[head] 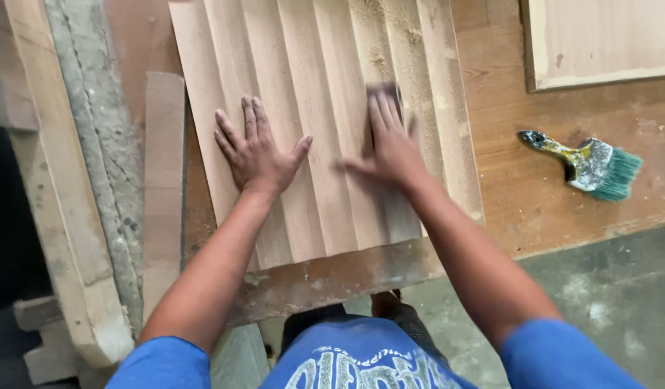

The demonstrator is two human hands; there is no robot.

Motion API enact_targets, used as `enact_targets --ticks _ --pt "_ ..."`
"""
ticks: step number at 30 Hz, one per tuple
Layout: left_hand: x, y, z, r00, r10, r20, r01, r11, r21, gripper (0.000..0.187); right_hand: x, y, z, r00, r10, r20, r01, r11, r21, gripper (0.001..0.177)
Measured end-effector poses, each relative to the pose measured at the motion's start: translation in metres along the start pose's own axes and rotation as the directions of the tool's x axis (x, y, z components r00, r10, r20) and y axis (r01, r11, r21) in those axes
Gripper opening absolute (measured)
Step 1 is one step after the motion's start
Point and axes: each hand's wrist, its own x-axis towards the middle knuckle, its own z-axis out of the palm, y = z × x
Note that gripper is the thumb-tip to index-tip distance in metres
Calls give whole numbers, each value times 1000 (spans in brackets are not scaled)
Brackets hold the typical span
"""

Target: The person sands a grooved wooden board with a sanding block, moving it back and forth along the grooves. They then use a brush to sweep away sawdust from the board's surface and edges before resuming sanding.

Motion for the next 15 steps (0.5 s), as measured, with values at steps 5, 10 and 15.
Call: enact_targets --ticks 5,10,15 --pt "-4 0 0 1000 9 7 -9 1000 9 116 -60 -5 7 996 52 71 -48 997 -52 129" --pt "9 0 -1 999 24 -24 -24 1000 -14 116 -188 -2 42 987 62 148 -36 985 -170 139" --pt "0 -3 5 999 26 -23 -26 1000 -8 118 -22 -2 3 994 64 85 -58 995 -76 138"
